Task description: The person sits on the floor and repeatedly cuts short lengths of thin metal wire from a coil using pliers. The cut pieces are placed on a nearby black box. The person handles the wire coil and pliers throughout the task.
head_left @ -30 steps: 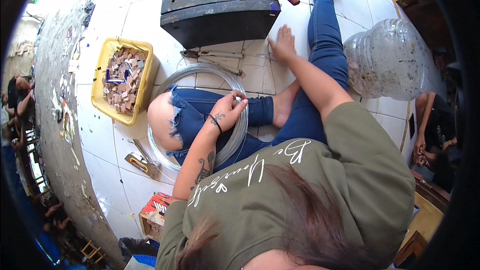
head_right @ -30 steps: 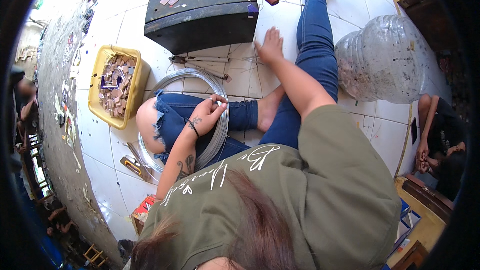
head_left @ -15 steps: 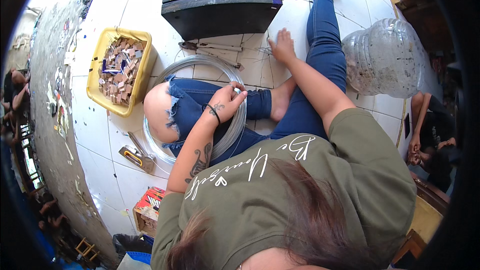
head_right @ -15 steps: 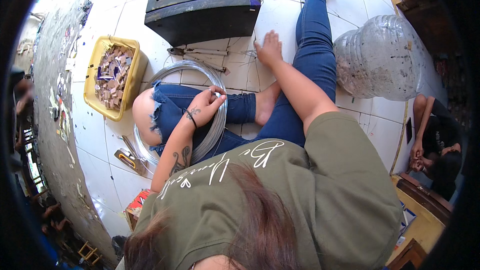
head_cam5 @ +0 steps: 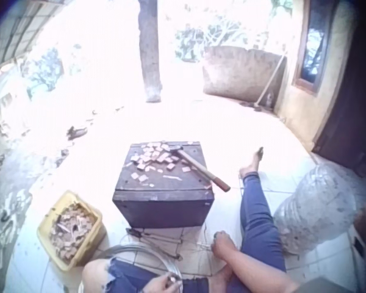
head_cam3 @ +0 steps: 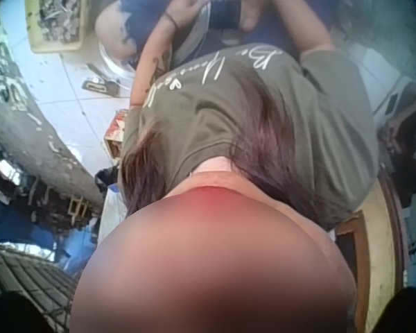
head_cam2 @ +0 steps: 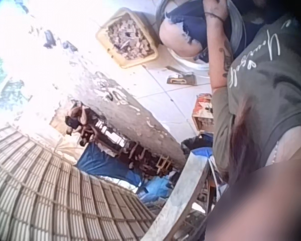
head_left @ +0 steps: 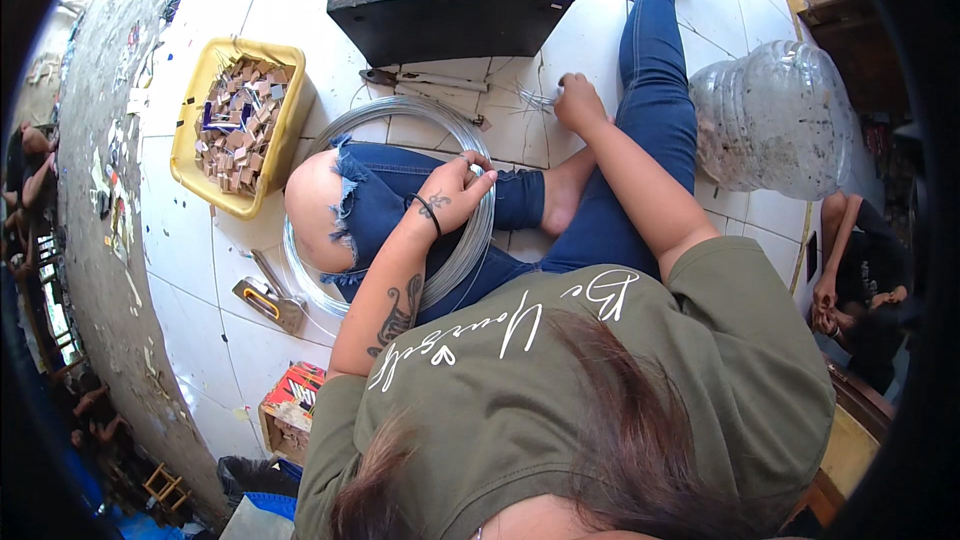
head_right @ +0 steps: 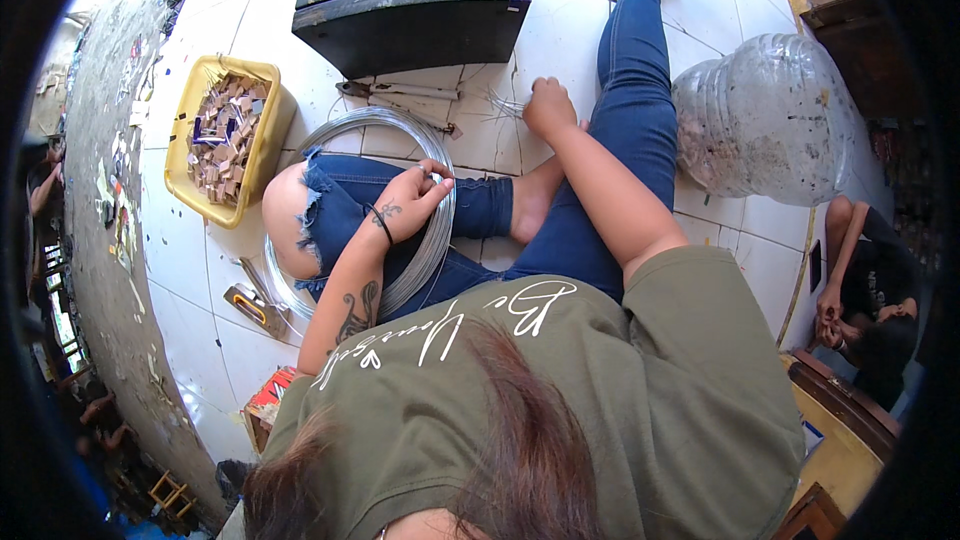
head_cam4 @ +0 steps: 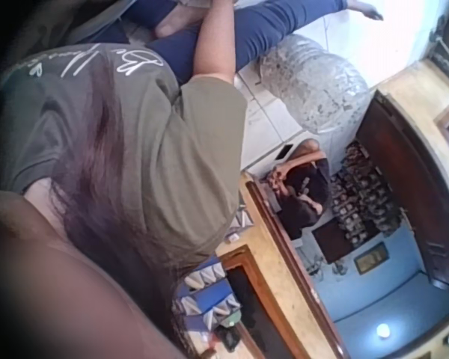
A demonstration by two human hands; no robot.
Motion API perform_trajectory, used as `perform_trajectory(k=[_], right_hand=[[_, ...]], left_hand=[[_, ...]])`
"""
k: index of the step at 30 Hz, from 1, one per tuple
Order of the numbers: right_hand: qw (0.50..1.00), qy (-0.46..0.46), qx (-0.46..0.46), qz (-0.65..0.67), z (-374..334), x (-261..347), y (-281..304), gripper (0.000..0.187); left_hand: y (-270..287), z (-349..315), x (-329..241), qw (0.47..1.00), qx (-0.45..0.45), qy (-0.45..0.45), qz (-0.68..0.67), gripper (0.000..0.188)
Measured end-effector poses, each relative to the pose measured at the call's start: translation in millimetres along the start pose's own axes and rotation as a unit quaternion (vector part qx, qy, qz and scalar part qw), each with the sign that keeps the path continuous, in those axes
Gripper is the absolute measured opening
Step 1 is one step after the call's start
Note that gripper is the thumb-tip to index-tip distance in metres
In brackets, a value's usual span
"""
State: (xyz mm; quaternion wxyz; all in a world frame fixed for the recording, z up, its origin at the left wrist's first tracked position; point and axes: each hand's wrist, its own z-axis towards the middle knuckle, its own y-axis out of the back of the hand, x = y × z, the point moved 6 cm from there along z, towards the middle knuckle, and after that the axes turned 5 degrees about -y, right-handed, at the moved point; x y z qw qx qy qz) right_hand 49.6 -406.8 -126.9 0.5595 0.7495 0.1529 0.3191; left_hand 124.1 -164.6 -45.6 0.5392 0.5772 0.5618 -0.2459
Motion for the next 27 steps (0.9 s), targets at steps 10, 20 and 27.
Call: perform_trajectory(k=[10,20,27], right_hand=[[0.992,0.041,0.080,0.091,-6.3,22.5,-20.8,0.029],[0.940,0.339,0.031,0.001,-14.0,79.5,-21.4,0.046],[0.941,0.320,0.106,-0.034,-16.9,56.3,-22.4,0.046]], left_hand=[[-0.6,-0.7,1.1,1.000,0.007,0.023,-0.012,0.028],[-1.1,-1.2,0.6,1.000,0.001,0.016,-0.024,0.024],[-1.4,-0.7,0.1,0.999,0.006,0.022,-0.022,0.024]])
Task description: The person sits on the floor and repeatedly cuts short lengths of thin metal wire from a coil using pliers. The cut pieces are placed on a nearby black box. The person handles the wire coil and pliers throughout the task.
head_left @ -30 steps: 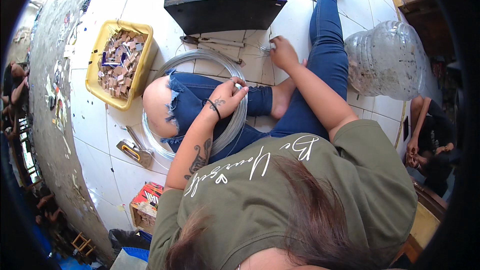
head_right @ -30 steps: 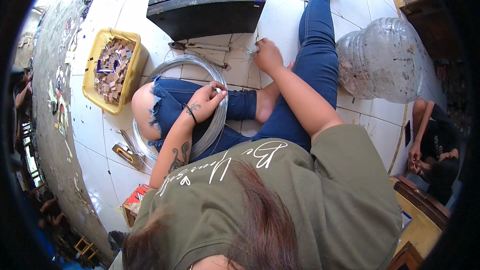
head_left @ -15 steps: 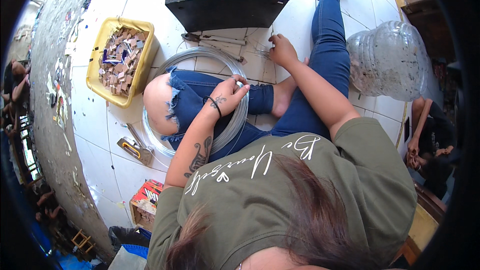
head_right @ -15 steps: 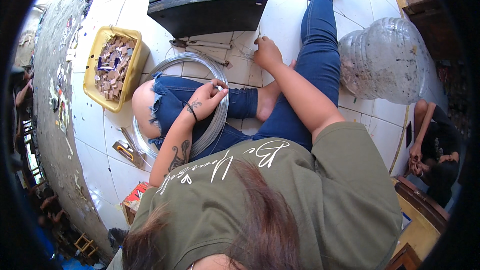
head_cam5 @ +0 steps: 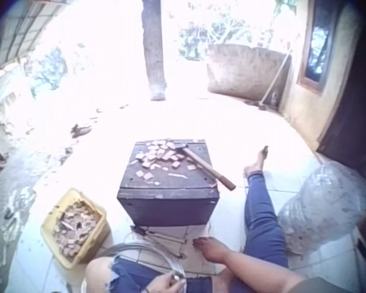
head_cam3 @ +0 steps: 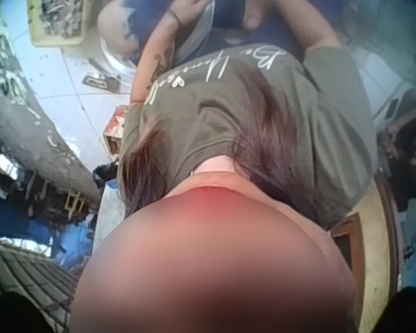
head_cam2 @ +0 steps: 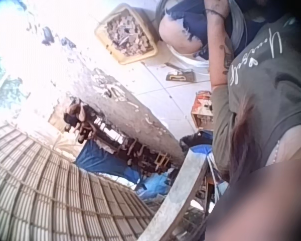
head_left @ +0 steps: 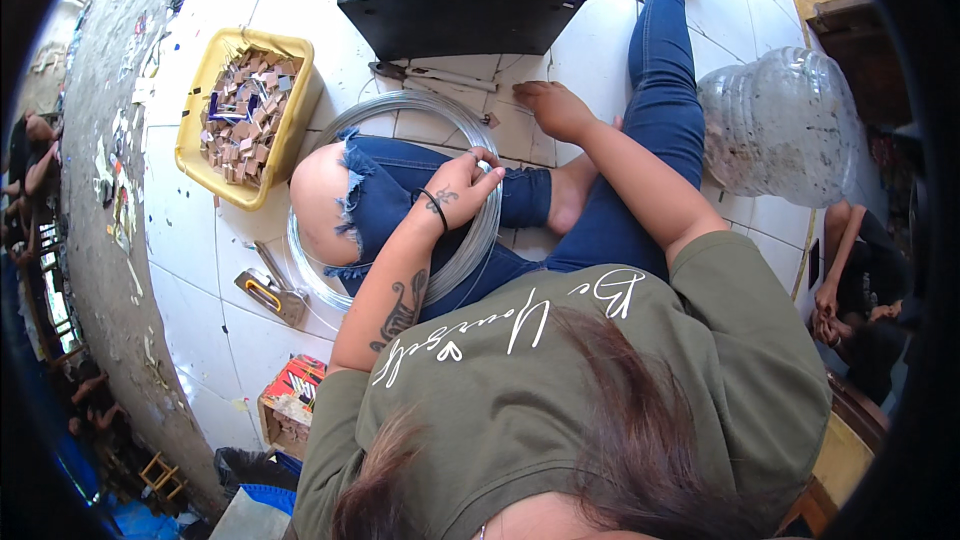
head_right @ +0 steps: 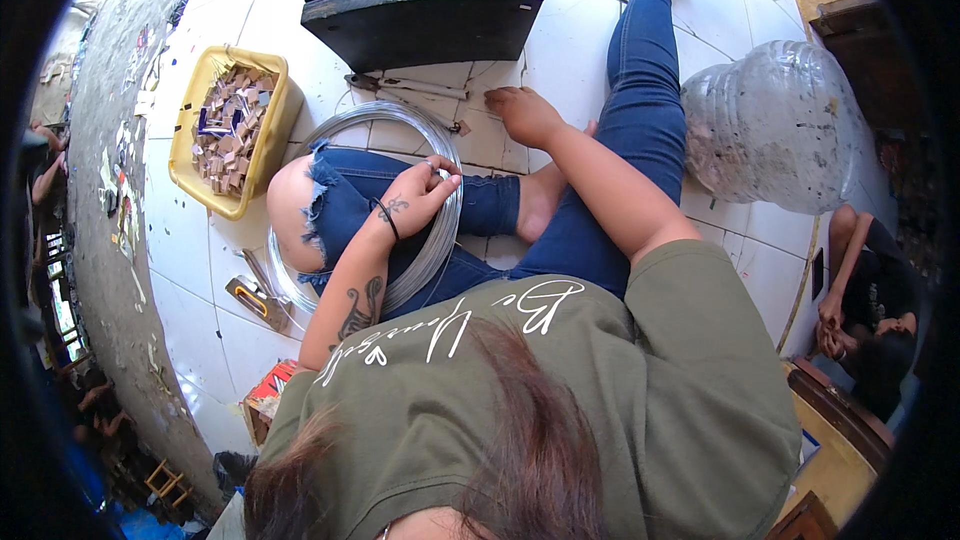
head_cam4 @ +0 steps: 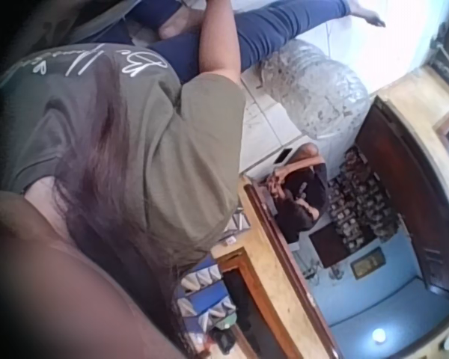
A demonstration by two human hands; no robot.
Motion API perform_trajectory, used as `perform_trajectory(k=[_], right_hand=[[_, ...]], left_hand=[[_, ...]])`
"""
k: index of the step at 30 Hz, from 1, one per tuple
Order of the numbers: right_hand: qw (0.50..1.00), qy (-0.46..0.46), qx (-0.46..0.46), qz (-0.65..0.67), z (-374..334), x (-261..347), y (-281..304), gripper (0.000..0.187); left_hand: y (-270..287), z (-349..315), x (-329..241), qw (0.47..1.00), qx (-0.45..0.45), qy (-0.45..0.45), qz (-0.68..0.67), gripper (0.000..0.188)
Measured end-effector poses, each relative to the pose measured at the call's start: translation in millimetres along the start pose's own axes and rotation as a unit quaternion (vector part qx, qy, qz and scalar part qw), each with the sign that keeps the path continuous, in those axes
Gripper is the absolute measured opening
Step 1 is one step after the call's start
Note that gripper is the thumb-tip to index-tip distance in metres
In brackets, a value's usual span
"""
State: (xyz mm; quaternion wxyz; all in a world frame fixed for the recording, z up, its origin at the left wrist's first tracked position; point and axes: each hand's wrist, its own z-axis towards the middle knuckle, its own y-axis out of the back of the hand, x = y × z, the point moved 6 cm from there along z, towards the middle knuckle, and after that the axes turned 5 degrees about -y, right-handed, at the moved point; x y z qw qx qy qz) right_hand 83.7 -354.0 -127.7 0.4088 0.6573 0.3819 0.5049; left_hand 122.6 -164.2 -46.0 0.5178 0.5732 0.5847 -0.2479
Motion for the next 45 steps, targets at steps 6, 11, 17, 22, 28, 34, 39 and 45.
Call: perform_trajectory(k=[6,11,17,22,28,34,39,45], right_hand=[[0.988,-0.115,-0.095,0.049,4.7,-11.6,9.7,0.045],[0.995,-0.042,-0.085,-0.010,1.7,5.5,0.4,0.046],[0.992,-0.101,-0.074,0.025,-7.6,-13.3,20.0,0.045],[0.989,-0.146,0.006,0.026,-16.4,-18.4,18.7,0.051],[0.991,-0.130,-0.010,-0.024,-13.6,-3.9,21.7,0.055],[0.976,-0.206,-0.013,-0.067,-11.4,-4.1,24.5,0.055],[0.979,-0.204,-0.016,-0.007,-8.2,-8.9,7.2,0.043],[0.991,-0.133,-0.032,-0.001,-4.9,-13.8,10.1,0.038]], left_hand=[[0.5,-1.0,0.3,1.000,0.000,-0.007,0.016,0.025],[0.1,-0.7,1.3,1.000,-0.004,-0.008,0.019,0.025],[0.8,-0.7,0.6,0.999,-0.004,-0.015,0.028,0.025],[0.0,-0.6,1.5,1.000,0.003,-0.010,0.012,0.025],[0.0,-1.6,0.7,1.000,0.000,-0.010,0.008,0.025],[0.3,-1.7,-0.5,1.000,-0.008,-0.008,0.012,0.025],[0.5,-2.0,-1.1,1.000,-0.001,-0.007,0.012,0.024],[0.7,-1.4,-1.4,1.000,0.002,-0.006,0.016,0.025]])
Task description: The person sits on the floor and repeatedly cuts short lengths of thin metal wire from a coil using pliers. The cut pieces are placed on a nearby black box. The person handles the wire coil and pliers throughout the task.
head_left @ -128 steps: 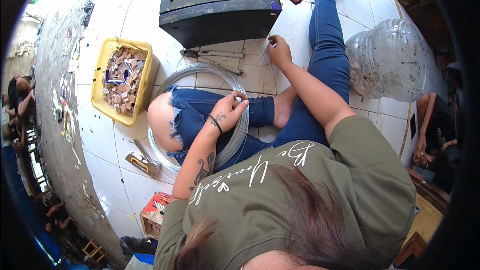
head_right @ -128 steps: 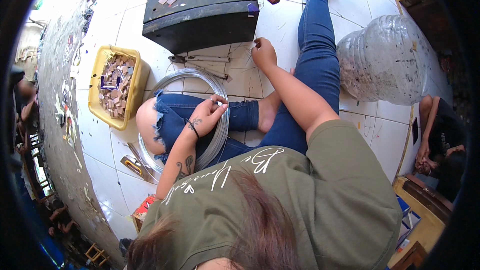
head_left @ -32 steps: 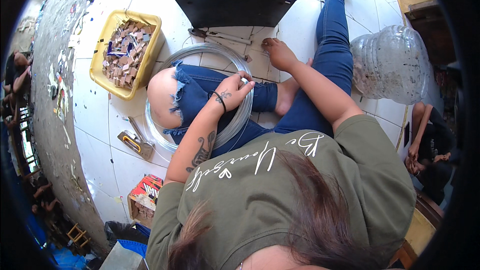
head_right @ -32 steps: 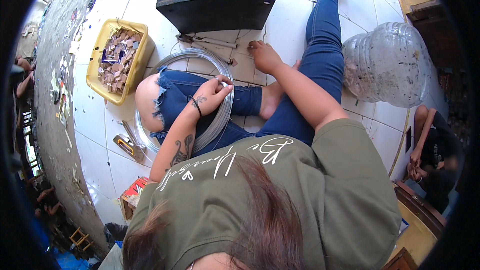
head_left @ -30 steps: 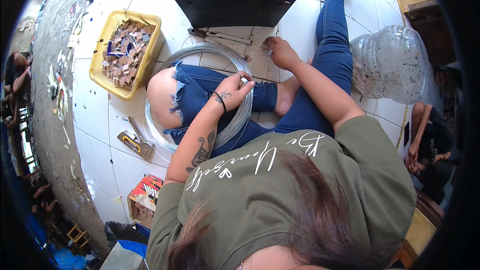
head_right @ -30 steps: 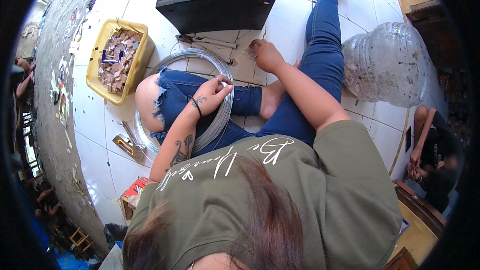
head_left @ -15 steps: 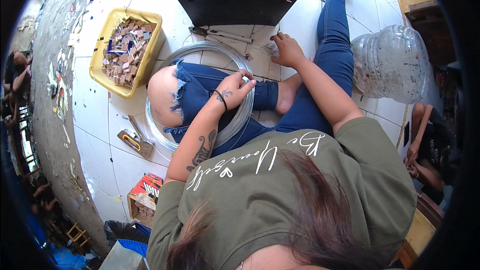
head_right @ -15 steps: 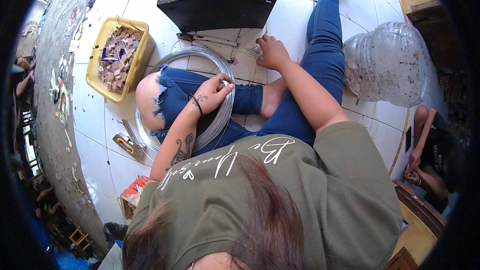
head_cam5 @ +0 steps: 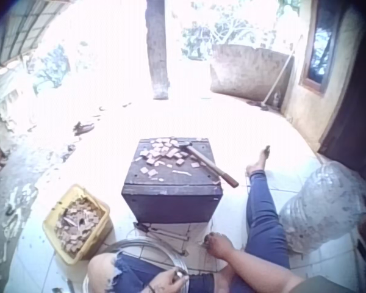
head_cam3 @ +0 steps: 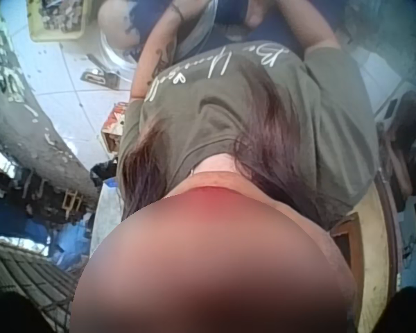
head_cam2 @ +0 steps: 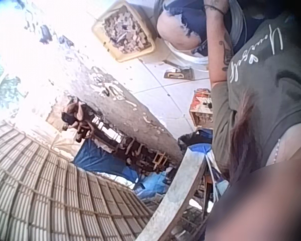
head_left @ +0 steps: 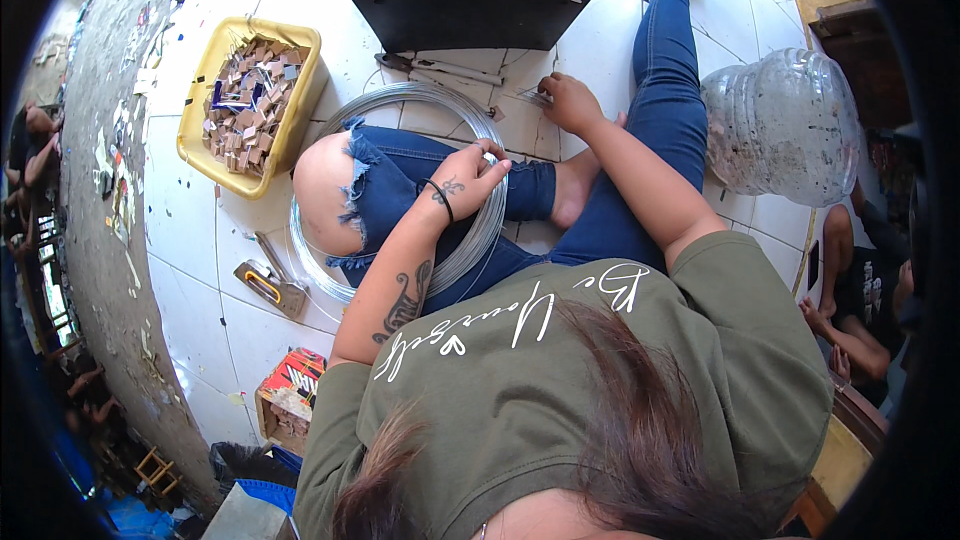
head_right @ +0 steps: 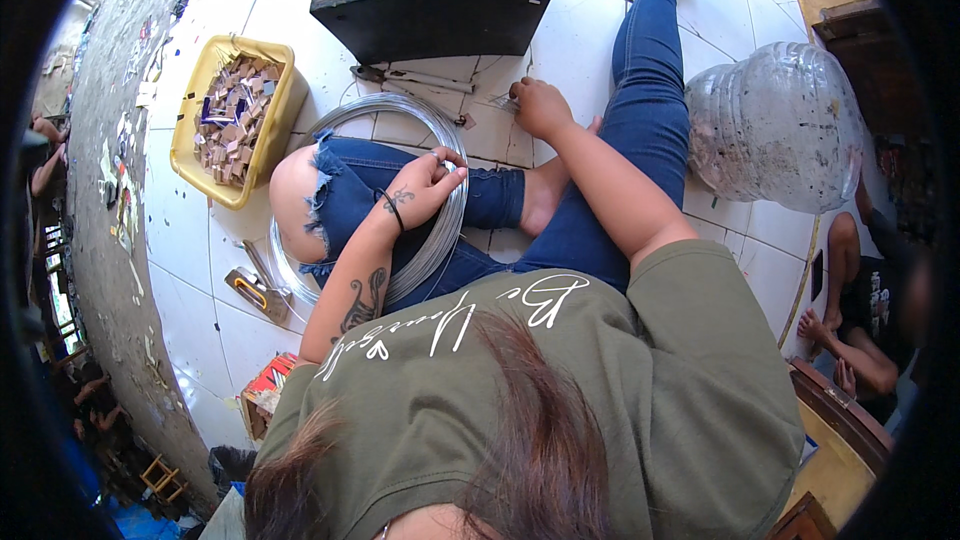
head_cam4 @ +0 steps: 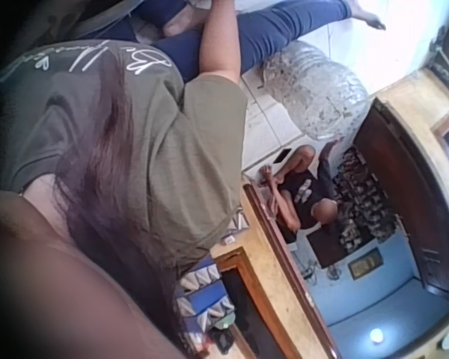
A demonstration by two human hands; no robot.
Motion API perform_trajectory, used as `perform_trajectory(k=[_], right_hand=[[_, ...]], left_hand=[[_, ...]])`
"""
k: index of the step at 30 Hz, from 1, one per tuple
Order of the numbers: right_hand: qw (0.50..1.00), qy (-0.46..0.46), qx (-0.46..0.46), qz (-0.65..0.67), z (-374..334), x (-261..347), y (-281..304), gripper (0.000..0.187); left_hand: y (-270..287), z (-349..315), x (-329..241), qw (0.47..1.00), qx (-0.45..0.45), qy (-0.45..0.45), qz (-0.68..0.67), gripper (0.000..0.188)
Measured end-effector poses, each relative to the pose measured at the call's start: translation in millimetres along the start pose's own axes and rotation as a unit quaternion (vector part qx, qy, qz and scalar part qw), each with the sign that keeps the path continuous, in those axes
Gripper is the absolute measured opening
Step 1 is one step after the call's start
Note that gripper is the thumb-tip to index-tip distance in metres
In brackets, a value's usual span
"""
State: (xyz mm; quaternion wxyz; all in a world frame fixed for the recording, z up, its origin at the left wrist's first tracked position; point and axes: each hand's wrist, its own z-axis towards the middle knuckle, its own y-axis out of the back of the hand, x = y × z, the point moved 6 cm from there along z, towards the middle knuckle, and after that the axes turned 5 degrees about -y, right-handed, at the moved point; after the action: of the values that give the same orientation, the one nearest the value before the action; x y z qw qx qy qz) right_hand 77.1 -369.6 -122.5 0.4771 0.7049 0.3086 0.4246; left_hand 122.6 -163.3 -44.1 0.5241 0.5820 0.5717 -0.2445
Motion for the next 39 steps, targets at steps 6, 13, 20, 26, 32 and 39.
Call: perform_trajectory(k=[6,13,20,26,32,39], right_hand=[[0.991,0.104,-0.085,-0.021,-1.9,19.0,14.1,0.028],[0.997,0.032,0.026,-0.060,-0.4,18.0,-6.3,0.019],[0.986,0.042,0.050,-0.151,1.2,29.0,-19.5,0.014],[0.982,0.063,0.075,-0.160,9.4,26.2,-26.3,0.014],[0.992,0.015,0.120,-0.038,22.0,4.0,-7.1,0.020],[0.959,-0.011,0.231,0.163,17.5,29.4,61.9,0.020]], left_hand=[[0.2,-0.4,0.0,1.000,-0.002,0.002,-0.008,0.025],[-0.7,0.4,1.9,1.000,-0.002,-0.007,0.001,0.025],[-0.8,1.9,4.7,1.000,-0.002,-0.014,0.010,0.029],[-1.1,1.9,4.9,1.000,-0.007,-0.010,0.005,0.030],[-1.5,1.8,7.6,1.000,-0.009,-0.018,0.020,0.030],[-1.6,1.7,2.9,0.999,-0.014,-0.035,0.014,0.022]])
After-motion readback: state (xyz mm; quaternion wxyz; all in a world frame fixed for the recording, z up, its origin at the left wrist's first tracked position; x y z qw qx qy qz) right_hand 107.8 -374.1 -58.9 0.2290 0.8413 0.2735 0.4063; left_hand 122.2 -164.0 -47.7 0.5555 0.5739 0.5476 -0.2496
